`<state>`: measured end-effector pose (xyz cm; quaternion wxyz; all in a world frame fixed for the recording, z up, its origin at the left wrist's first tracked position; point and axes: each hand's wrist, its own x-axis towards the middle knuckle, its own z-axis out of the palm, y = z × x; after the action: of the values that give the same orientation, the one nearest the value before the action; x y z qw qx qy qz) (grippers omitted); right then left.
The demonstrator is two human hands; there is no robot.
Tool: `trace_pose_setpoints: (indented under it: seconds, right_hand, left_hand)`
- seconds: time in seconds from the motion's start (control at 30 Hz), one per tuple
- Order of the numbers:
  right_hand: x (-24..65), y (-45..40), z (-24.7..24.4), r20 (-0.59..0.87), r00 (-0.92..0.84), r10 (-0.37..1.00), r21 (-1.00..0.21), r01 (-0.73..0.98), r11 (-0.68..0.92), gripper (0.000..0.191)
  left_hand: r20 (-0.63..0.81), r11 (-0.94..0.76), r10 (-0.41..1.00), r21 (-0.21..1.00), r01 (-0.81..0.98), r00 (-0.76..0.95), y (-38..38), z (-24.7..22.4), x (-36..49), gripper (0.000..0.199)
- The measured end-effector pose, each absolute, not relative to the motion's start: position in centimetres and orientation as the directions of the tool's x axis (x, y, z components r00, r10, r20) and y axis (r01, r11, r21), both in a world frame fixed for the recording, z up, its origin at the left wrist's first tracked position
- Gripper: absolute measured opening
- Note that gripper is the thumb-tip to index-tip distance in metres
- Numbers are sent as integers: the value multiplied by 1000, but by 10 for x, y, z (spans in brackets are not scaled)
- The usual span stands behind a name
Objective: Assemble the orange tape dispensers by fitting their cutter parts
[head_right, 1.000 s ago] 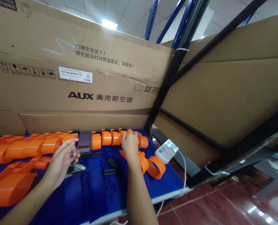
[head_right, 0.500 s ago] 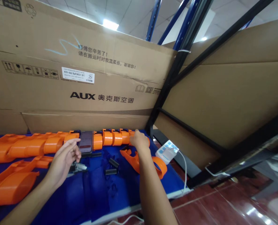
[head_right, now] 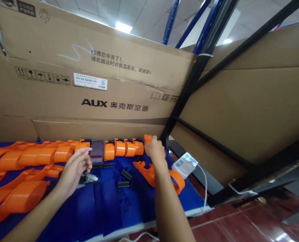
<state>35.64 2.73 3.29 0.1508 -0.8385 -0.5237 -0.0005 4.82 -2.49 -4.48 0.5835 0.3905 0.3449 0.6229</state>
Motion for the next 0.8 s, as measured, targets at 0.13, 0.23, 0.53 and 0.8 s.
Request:
trace_pose_setpoints:
  seconds: [0.13, 0.23, 0.53, 0.8]
  right_hand:
    - [346, 9, 57, 404, 455, 793, -336, 881, -334, 40]
    - [326, -10, 72, 587, 354, 728, -432, 897, -88, 34]
    - [230, -55, 54, 439, -232, 868, -649, 585, 486, 26]
    - [219, -35, 38, 311, -533, 787, -749, 372, 548, 13]
  left_hand:
    - [82, -88, 996, 887, -453, -32, -22, -46, 46, 39]
    - [82, -92, 996, 892, -443, -43, -20, -46, 44, 39]
    - [40, -10, 998, 827, -562, 40, -20, -37, 51, 52]
    - [-83, -89, 974, 714, -694, -210, -18, -30, 40, 26]
